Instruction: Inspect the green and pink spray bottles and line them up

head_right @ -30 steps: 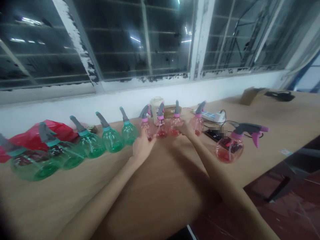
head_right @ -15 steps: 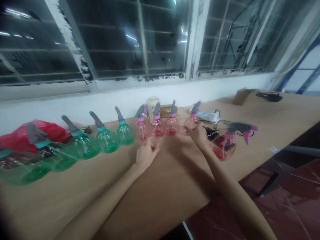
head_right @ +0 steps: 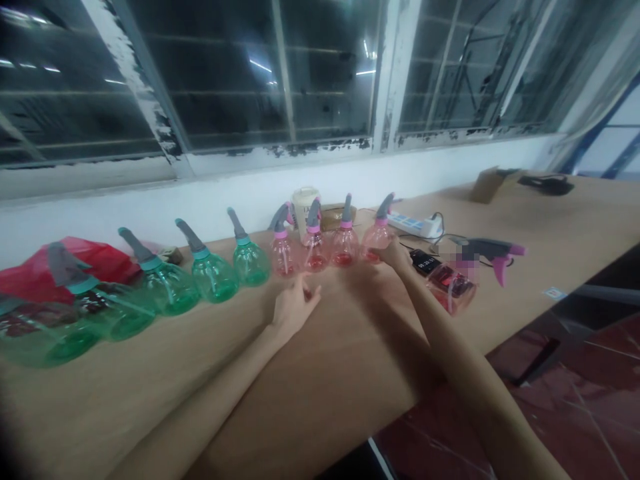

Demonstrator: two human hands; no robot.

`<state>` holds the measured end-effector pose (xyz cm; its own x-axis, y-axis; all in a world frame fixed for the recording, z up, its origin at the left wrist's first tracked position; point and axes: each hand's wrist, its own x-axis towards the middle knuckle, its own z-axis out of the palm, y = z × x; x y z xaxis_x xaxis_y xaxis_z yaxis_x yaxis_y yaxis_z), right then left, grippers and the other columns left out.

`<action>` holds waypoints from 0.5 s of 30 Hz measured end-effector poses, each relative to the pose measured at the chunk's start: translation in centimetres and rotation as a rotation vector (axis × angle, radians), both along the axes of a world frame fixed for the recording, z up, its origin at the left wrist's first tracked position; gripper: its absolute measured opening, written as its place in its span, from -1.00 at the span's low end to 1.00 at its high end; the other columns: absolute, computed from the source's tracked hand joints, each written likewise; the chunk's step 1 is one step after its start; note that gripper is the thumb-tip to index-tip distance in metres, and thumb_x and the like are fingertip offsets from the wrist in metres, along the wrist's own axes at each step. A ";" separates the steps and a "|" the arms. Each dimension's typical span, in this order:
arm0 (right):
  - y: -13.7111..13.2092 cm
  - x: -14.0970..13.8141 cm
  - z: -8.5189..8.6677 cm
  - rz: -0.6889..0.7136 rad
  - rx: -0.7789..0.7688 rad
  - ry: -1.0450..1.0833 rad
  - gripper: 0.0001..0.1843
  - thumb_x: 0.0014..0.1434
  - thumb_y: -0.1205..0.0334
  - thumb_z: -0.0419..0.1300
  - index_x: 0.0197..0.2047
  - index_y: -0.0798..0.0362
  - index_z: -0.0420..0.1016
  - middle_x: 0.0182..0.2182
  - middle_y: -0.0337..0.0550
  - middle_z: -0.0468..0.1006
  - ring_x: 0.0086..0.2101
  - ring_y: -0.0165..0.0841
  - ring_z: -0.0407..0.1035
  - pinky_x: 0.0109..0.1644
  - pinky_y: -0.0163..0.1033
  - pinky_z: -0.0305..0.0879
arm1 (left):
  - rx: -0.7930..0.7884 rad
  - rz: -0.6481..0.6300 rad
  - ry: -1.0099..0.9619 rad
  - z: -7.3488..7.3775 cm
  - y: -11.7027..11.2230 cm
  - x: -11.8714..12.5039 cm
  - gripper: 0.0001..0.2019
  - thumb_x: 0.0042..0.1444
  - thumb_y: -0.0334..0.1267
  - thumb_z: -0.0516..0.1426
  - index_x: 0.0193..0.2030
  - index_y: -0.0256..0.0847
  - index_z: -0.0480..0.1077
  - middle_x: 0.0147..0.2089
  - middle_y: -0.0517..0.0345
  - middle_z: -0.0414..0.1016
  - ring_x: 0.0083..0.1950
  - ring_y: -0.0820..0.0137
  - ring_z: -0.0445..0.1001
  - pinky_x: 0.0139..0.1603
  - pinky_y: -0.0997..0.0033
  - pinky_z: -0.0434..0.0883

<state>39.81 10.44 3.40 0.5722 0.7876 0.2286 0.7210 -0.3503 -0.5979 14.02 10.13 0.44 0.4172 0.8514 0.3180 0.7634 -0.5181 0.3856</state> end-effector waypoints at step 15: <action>-19.6 3.1 -2.4 0.026 0.080 0.060 -0.47 -0.02 -0.29 0.11 -0.32 0.04 0.44 -0.48 -0.08 0.50 -0.48 -0.24 0.39 -0.44 -0.18 0.29 | 0.027 -0.022 -0.032 -0.3 0.5 0.0 -0.65 0.15 -0.13 0.06 0.05 -0.19 0.22 -0.36 0.19 0.49 -0.35 0.33 0.49 -0.37 0.42 0.28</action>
<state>42.87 -9.13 0.99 0.5664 0.7829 0.2574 0.6912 -0.2811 -0.6657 14.06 10.60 0.11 0.4252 0.8328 0.3543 0.7394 -0.5454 0.3947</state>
